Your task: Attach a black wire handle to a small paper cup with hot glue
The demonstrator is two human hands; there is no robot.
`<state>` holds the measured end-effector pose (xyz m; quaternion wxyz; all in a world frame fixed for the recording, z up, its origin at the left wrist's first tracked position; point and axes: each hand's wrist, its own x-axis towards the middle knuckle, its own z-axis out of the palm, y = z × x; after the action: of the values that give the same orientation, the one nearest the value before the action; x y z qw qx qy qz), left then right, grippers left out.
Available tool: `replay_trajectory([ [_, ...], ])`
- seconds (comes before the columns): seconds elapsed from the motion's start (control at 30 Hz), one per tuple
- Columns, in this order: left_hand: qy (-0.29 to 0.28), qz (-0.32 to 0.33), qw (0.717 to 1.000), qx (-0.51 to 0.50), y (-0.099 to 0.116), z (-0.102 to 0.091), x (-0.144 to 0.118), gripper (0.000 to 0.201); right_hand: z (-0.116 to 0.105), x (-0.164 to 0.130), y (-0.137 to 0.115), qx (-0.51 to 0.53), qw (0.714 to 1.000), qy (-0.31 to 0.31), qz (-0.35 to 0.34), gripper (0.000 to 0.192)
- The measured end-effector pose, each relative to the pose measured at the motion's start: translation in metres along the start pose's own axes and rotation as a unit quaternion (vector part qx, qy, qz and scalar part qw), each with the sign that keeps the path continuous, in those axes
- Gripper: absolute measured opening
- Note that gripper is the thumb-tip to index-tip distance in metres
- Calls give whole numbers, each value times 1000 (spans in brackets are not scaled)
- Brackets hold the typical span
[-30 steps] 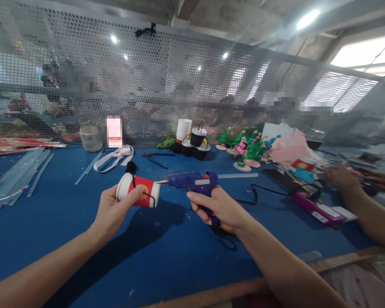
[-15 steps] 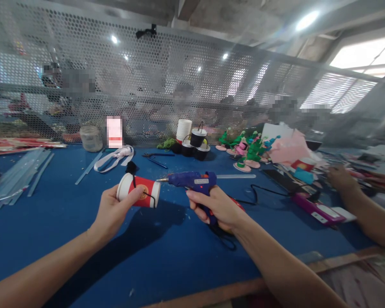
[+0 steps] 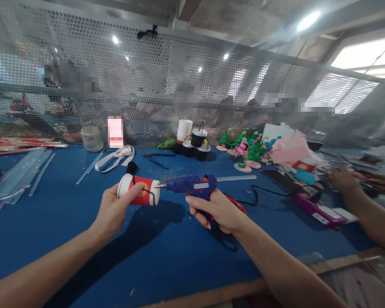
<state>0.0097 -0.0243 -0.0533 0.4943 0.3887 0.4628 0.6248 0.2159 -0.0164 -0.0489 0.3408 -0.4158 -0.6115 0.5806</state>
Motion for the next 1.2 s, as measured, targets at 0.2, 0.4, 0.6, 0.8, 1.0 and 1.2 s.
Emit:
replay_trajectory([
  [0.2, -8, 15, 1000, 10, 0, 0, -1, 19, -2, 3, 0, 7, 999, 35, -8, 29],
  [0.4, -34, 30, 999, 23, -4, -3, -2, 20, 0, 5, 2, 29, 999, 38, -6, 30],
  [0.6, -21, 14, 999, 21, -3, 0, -2, 19, 4, 5, 3, 47, 999, 15, 5, 30],
  [0.8, -9, -8, 1000, 10, 1, 3, -4, 20, 5, 3, 2, 32, 999, 5, -1, 30],
  [1.0, -15, -6, 1000, 7, -1, 2, -2, 21, 5, 0, 2, -13, 1000, 8, -1, 30],
  [1.2, 3, -16, 1000, 5, -1, 2, 1, 23, 5, -2, 2, -49, 999, 8, -7, 30],
])
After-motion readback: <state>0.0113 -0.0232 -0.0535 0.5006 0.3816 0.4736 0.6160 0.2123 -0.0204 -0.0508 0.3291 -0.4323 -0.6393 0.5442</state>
